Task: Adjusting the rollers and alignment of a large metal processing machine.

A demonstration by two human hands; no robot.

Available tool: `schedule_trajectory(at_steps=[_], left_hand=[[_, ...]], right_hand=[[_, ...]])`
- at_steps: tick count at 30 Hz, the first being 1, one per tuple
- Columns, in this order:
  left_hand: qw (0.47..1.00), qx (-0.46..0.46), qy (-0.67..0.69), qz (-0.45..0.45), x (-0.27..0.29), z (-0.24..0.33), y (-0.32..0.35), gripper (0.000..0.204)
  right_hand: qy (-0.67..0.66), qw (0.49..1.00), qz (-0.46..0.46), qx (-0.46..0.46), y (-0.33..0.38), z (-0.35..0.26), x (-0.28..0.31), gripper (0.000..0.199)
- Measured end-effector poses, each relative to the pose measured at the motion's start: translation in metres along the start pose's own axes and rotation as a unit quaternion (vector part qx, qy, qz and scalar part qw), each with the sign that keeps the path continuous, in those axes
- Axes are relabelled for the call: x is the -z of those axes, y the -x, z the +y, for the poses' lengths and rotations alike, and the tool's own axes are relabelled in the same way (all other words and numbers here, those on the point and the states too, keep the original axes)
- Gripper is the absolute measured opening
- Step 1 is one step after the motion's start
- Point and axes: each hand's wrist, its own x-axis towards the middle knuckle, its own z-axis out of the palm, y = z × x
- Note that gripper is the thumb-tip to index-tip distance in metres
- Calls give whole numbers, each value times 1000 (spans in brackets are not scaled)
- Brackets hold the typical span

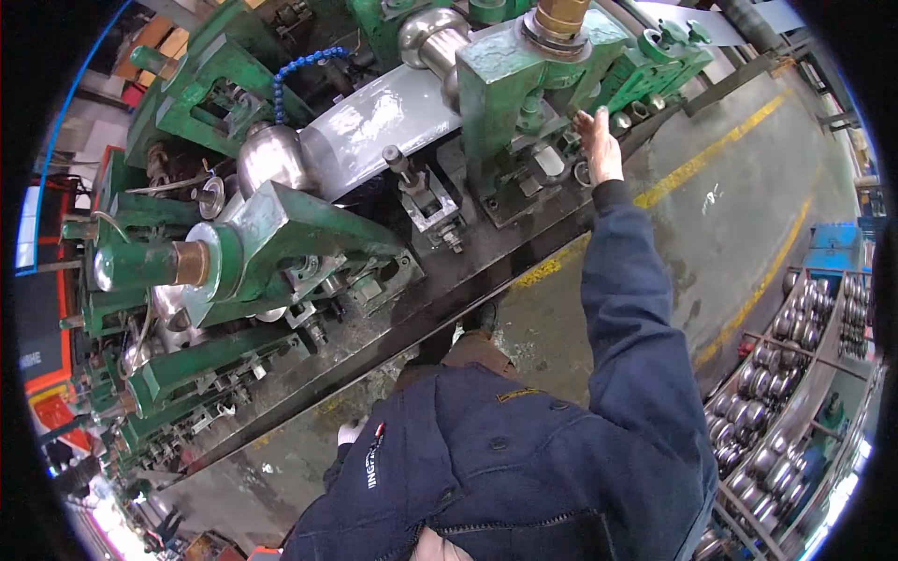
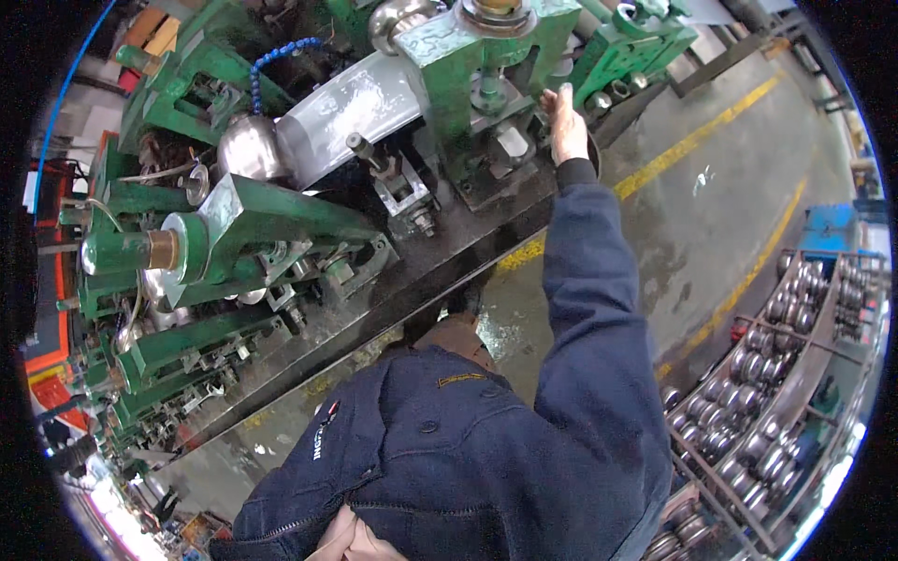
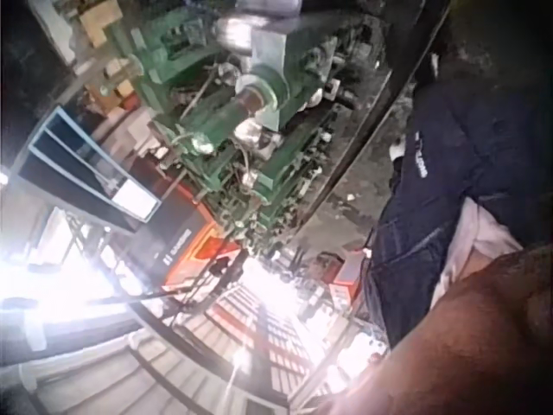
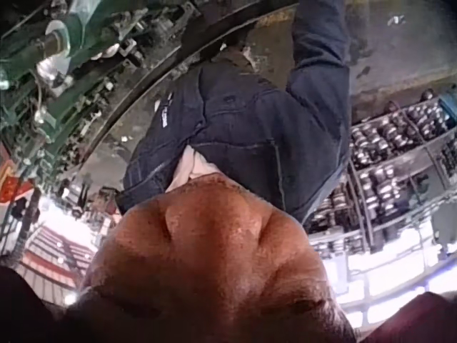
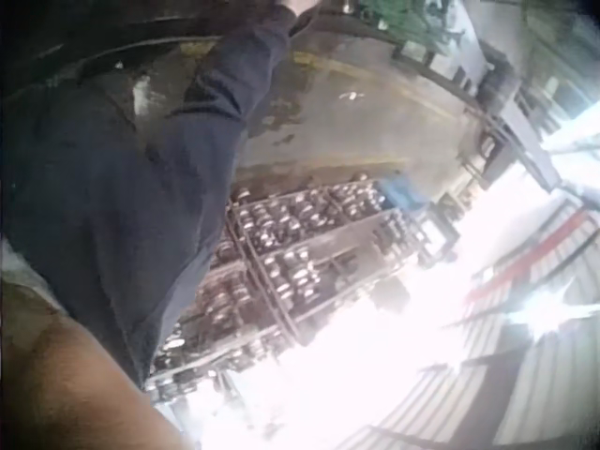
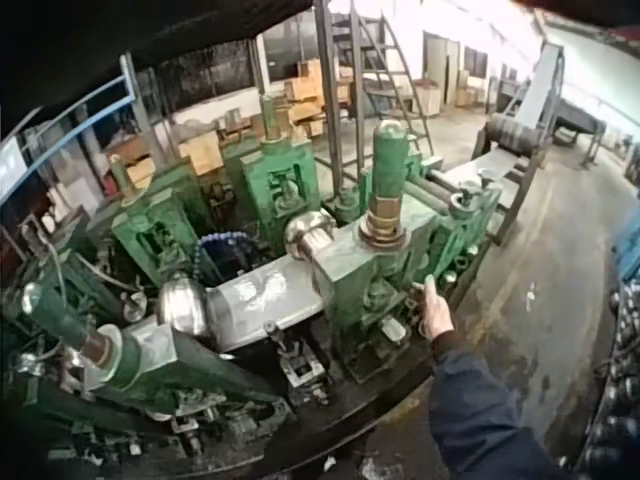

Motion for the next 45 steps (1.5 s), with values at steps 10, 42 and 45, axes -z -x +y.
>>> schedule_trajectory(at_steps=[10, 42, 45], left_hand=[[1000, 16, -21, 8, 2, 106, 33, 48], [997, -1, 20, 69, -36, 106, 54, 51], [998, -7, 14, 69, -40, 95, 45, 52]], right_hand=[[-14, 1000, -16, -11, -15, -7, -9, 91], [-14, 997, -20, -75, -38, 14, -9, 103], [-31, 996, -31, -71, -41, 17, -8, 108]])
